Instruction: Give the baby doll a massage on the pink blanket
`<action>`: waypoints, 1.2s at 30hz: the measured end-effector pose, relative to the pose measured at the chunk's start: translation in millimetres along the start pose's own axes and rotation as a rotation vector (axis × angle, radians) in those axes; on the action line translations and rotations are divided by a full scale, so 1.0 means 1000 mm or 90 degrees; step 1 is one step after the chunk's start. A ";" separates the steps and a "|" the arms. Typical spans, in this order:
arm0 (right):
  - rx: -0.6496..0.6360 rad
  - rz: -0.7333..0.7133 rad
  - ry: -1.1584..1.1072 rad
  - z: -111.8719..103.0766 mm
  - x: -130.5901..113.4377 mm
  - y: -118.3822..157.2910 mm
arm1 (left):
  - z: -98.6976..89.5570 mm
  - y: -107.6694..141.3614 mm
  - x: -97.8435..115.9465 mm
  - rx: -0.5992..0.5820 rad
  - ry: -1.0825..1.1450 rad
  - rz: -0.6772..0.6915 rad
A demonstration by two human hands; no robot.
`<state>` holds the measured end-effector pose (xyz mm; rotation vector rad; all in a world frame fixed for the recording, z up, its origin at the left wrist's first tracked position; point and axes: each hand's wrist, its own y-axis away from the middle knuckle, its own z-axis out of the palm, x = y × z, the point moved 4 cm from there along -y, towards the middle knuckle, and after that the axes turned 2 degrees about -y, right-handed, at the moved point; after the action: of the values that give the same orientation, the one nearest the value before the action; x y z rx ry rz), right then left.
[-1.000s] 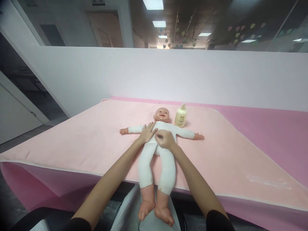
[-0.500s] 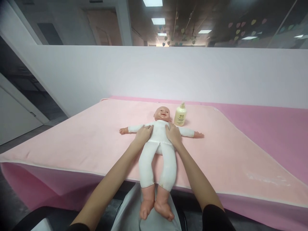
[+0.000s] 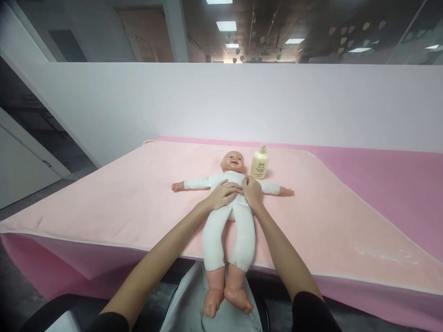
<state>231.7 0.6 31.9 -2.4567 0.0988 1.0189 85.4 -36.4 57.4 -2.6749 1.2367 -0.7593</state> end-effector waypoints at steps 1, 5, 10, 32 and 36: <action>0.019 -0.008 -0.046 -0.001 0.000 0.000 | 0.001 -0.001 -0.003 0.000 -0.011 -0.026; 0.070 -0.056 -0.247 -0.007 -0.005 0.009 | 0.004 -0.004 -0.015 0.014 -0.071 -0.122; -0.022 -0.235 -0.230 -0.003 -0.035 0.030 | 0.006 -0.003 -0.027 0.036 -0.097 -0.220; -0.085 0.028 0.327 -0.011 0.021 -0.010 | -0.005 -0.013 -0.083 0.136 -0.182 -0.454; 0.005 0.096 0.400 -0.034 0.042 -0.007 | -0.014 0.009 -0.090 0.185 -0.287 -0.477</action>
<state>286.0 -3.8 26.5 -2.7016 0.4931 0.2622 23.1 25.6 31.0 -2.7919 0.0021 -0.3049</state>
